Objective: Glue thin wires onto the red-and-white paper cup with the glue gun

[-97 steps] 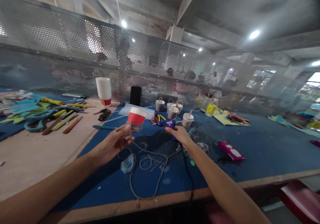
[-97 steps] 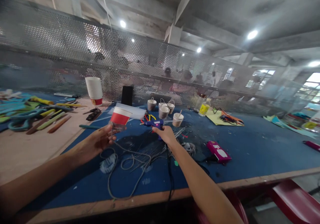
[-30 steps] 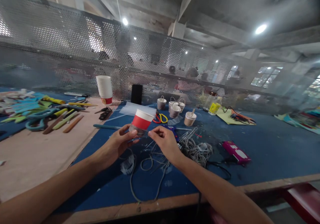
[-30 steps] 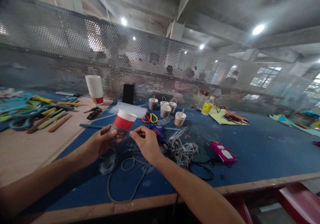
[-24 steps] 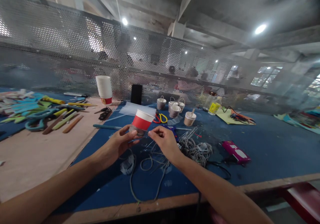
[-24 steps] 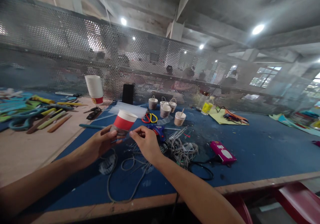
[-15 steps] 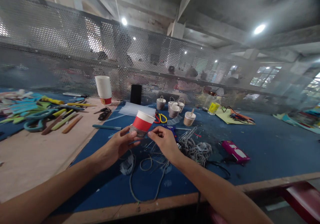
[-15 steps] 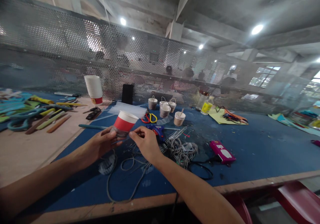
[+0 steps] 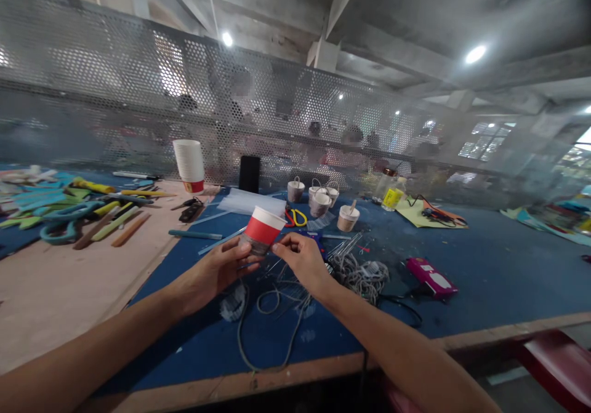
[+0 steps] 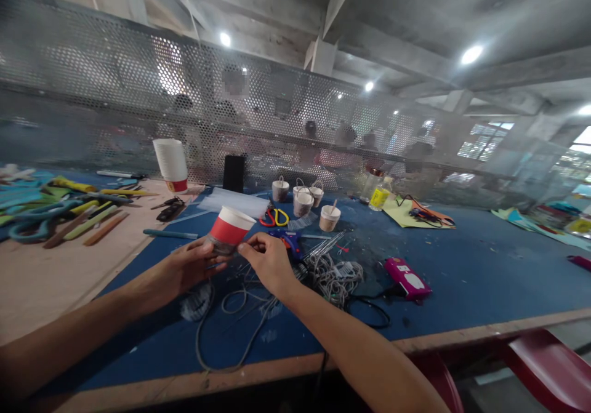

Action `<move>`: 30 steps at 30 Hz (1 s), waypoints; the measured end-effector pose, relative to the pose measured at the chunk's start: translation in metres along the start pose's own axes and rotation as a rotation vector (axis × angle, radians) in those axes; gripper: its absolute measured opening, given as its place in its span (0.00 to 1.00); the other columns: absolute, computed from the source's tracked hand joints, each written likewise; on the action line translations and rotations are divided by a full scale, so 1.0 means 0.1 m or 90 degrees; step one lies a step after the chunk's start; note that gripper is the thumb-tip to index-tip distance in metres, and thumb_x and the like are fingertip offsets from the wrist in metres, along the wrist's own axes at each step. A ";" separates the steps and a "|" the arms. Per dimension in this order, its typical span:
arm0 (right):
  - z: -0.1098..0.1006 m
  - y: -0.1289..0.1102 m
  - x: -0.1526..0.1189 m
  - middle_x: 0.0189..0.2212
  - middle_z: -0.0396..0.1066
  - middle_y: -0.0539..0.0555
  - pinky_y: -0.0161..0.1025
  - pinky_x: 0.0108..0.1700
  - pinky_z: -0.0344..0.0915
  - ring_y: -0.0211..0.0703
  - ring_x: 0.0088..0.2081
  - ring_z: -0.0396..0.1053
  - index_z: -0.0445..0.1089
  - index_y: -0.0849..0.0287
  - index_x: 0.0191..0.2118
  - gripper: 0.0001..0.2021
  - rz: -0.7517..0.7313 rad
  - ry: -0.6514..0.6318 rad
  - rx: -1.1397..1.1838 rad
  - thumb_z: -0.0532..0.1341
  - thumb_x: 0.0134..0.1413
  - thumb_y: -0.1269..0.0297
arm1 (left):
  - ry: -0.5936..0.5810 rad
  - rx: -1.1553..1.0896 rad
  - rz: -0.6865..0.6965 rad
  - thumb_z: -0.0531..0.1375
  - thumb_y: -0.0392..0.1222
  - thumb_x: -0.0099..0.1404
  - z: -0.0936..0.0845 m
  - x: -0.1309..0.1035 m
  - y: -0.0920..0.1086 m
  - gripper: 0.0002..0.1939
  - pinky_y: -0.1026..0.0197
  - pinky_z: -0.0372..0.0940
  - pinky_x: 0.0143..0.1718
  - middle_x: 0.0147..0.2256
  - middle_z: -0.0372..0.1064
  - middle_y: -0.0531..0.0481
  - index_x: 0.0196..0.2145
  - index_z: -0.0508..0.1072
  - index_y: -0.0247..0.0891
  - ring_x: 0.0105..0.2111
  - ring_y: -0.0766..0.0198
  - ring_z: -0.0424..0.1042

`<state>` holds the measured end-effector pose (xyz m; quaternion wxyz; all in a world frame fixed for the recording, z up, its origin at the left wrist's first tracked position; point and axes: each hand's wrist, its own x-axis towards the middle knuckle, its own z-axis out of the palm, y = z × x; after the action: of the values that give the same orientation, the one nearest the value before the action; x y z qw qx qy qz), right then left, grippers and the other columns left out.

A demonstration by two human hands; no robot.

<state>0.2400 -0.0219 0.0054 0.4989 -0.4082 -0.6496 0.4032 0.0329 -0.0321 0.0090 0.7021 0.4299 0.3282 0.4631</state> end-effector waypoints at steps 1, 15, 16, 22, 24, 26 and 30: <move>0.00 0.00 0.00 0.23 0.66 0.46 0.34 0.30 0.56 0.36 0.26 0.61 0.71 0.58 0.28 0.12 0.001 -0.001 0.004 0.67 0.54 0.55 | -0.003 -0.004 -0.005 0.70 0.45 0.61 0.00 0.00 0.00 0.15 0.57 0.72 0.51 0.49 0.80 0.40 0.45 0.82 0.40 0.48 0.54 0.79; 0.03 -0.03 -0.01 0.27 0.71 0.48 0.34 0.33 0.62 0.37 0.29 0.65 0.73 0.59 0.31 0.14 -0.010 0.019 0.008 0.66 0.55 0.52 | 0.013 0.032 0.073 0.69 0.44 0.63 0.04 0.01 0.03 0.16 0.52 0.70 0.56 0.52 0.78 0.41 0.48 0.80 0.40 0.49 0.53 0.78; 0.03 -0.03 -0.01 0.27 0.71 0.48 0.34 0.33 0.62 0.37 0.29 0.65 0.73 0.59 0.31 0.14 -0.013 0.017 0.009 0.66 0.56 0.52 | 0.019 0.027 0.078 0.69 0.43 0.63 0.04 0.01 0.02 0.15 0.52 0.70 0.56 0.50 0.79 0.42 0.47 0.80 0.40 0.47 0.54 0.79; 0.05 -0.04 -0.03 0.27 0.72 0.48 0.35 0.33 0.62 0.37 0.28 0.66 0.74 0.59 0.31 0.14 -0.013 0.011 -0.004 0.66 0.55 0.52 | 0.019 0.050 0.094 0.73 0.45 0.58 0.04 0.05 -0.02 0.16 0.51 0.72 0.53 0.47 0.80 0.42 0.43 0.80 0.39 0.49 0.50 0.79; 0.05 -0.04 -0.03 0.27 0.72 0.49 0.35 0.33 0.63 0.38 0.29 0.67 0.74 0.59 0.31 0.14 -0.012 0.008 -0.007 0.67 0.55 0.52 | 0.041 0.074 0.101 0.75 0.44 0.54 0.05 0.06 -0.02 0.19 0.52 0.73 0.52 0.47 0.80 0.43 0.43 0.80 0.40 0.49 0.50 0.79; 0.05 -0.03 -0.04 0.27 0.73 0.49 0.35 0.34 0.63 0.38 0.29 0.67 0.74 0.59 0.32 0.14 -0.011 0.003 -0.010 0.67 0.55 0.52 | 0.058 0.092 0.103 0.76 0.45 0.52 0.05 0.06 -0.02 0.20 0.53 0.73 0.52 0.46 0.81 0.44 0.42 0.80 0.40 0.48 0.52 0.79; 0.05 -0.06 -0.05 0.27 0.72 0.49 0.35 0.34 0.63 0.38 0.29 0.67 0.74 0.59 0.32 0.13 -0.008 -0.005 -0.011 0.66 0.56 0.52 | 0.047 0.103 0.102 0.75 0.45 0.55 0.03 0.06 -0.03 0.18 0.55 0.72 0.52 0.48 0.80 0.43 0.42 0.80 0.39 0.48 0.53 0.79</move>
<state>0.2349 -0.0296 0.0082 0.4954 -0.4065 -0.6576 0.3962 0.0391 -0.0279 0.0073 0.6135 0.4923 0.3549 0.5053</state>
